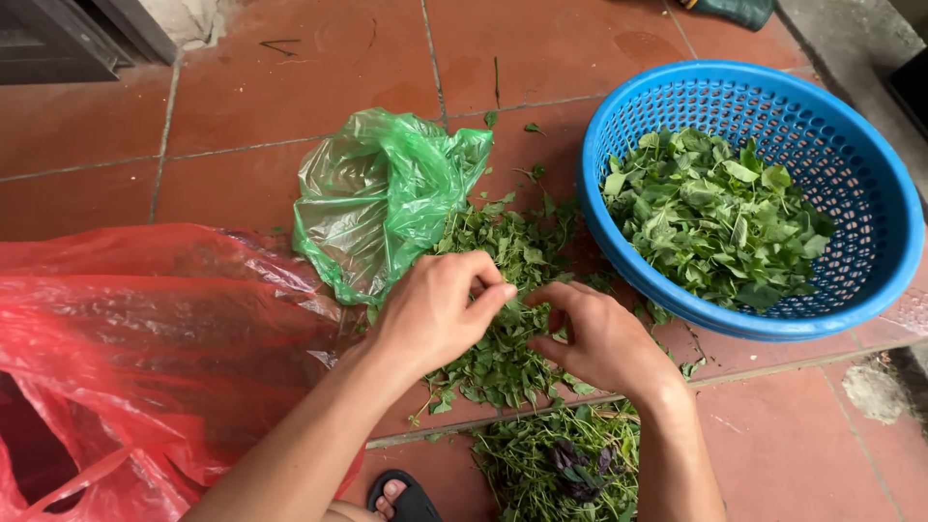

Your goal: Sorting and plucking green leafy vegetables from stems and placing them into a blue basket.

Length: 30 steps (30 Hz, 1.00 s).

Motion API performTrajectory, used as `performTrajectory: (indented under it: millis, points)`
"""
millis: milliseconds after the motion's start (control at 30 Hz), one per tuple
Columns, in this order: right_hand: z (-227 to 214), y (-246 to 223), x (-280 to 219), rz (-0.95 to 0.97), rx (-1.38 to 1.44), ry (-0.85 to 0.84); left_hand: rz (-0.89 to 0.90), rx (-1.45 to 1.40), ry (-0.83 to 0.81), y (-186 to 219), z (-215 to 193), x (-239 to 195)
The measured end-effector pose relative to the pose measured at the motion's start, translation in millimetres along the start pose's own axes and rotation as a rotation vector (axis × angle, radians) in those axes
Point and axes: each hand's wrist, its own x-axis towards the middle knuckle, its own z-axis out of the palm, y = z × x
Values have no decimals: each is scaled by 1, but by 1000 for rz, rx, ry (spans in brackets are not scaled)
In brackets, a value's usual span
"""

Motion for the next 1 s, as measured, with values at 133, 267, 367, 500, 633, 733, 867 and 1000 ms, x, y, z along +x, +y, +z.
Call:
performTrajectory:
  millis: [133,267,367,500,633,733,867,1000]
  points:
    - [-4,-11,-10,-65,142,79,-63,-56,-2,3,-5,-5]
    - [1,-11,-4,-194,195,139,-53,-179,14,-4,6,0]
    - [6,-9,-3,-176,249,167,-56,-251,53,-3,9,1]
    - [7,-13,-6,-160,360,190,-75,-404,43,-8,16,3]
    - [8,-9,-5,-109,471,151,-73,-465,34,-8,19,6]
    - [13,-5,1,-111,576,115,-65,-501,51,-12,22,7]
    - [14,-2,0,-132,562,128,-56,-510,56,-11,21,7]
    - [11,4,0,-111,493,355,11,-405,57,-3,19,6]
